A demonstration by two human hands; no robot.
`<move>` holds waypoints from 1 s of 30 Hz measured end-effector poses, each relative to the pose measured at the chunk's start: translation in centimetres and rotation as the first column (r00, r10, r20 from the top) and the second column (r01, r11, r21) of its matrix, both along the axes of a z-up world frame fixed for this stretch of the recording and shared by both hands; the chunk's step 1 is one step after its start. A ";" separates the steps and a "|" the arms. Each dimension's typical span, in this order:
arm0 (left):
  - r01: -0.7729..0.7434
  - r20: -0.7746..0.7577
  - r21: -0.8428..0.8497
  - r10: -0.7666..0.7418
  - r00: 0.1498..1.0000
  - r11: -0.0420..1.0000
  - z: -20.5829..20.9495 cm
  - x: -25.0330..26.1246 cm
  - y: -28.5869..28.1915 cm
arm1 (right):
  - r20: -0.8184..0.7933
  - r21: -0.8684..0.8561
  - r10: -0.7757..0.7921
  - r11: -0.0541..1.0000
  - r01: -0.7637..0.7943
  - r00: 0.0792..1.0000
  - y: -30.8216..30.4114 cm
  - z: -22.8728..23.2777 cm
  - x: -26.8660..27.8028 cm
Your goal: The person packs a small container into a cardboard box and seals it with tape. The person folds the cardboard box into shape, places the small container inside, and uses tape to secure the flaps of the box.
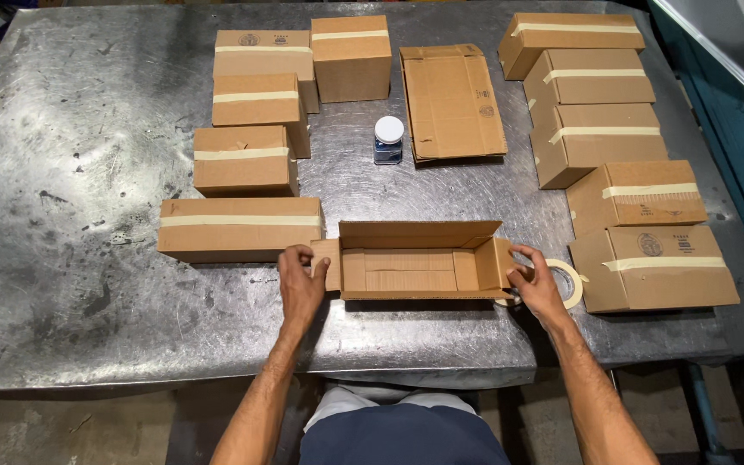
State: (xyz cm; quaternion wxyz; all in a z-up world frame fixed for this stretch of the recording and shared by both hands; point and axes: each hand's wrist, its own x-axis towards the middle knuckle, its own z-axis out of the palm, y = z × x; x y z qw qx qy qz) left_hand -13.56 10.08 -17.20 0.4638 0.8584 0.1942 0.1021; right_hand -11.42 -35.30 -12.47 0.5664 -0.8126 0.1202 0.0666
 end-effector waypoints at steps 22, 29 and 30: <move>0.491 -0.532 -0.144 -0.486 0.694 0.859 7.7 -4.5 -0.4 | -0.554 -0.558 0.328 0.535 -0.634 0.765 3.8 10.7 2.2; 0.573 -0.676 0.017 -0.413 0.611 0.820 10.3 -3.8 -0.6 | -0.454 -0.722 0.324 0.412 -0.556 0.830 1.9 5.7 4.4; 0.593 -0.662 0.045 -0.421 0.620 0.804 11.0 -3.5 -0.6 | -0.364 -0.787 0.351 0.380 -0.486 0.863 2.0 5.5 4.6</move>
